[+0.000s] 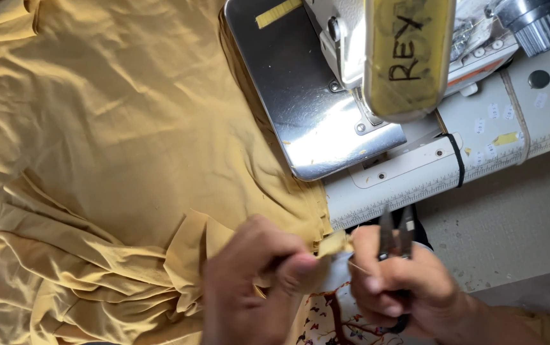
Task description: Trimming loose threads and excess fabric from a yellow garment using thread snips at a sewing station.
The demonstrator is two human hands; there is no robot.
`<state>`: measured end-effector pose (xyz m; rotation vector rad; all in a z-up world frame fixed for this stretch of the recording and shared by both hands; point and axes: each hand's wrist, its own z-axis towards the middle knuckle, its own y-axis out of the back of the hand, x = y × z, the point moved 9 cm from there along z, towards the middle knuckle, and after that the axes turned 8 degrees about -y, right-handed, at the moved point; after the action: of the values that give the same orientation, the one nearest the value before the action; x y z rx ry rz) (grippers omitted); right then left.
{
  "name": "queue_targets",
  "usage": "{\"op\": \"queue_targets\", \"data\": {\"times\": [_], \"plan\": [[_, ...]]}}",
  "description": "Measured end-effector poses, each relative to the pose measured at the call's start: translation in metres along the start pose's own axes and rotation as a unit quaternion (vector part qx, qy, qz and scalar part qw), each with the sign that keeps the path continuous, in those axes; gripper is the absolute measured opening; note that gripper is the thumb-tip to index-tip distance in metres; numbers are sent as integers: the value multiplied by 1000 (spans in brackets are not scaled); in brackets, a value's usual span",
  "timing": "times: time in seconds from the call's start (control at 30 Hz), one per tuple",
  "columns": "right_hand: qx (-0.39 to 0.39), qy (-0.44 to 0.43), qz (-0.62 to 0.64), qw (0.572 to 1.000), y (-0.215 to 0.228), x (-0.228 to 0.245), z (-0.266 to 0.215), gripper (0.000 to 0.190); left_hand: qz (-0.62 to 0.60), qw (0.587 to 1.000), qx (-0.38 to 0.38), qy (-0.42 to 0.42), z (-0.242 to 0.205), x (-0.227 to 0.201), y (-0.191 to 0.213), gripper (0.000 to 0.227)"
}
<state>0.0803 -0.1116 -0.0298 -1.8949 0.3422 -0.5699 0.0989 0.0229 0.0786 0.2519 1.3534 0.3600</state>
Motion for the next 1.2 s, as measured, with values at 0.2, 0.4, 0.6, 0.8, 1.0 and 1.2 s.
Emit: {"op": "queue_targets", "data": {"times": [0.2,0.4,0.6,0.8,1.0,1.2], "plan": [[9,-3,17,1000,4,7,-2,16,23,1000,1,-2,1,7,2,28],[52,-30,76,995,-6,6,-3,18,-8,1000,23,11,-3,11,-8,32],[90,39,81,992,-8,25,-4,17,-34,989,146,-9,-3,22,-4,33],[83,233,-115,962,-11,51,-1,16,-29,991,127,27,-7,23,10,22],[63,248,-270,928,-52,54,-1,35,-88,984,134,78,-11,40,2,14],[-51,285,-487,824,-29,53,-7,31,-43,991,124,23,-3,30,27,9]]}}
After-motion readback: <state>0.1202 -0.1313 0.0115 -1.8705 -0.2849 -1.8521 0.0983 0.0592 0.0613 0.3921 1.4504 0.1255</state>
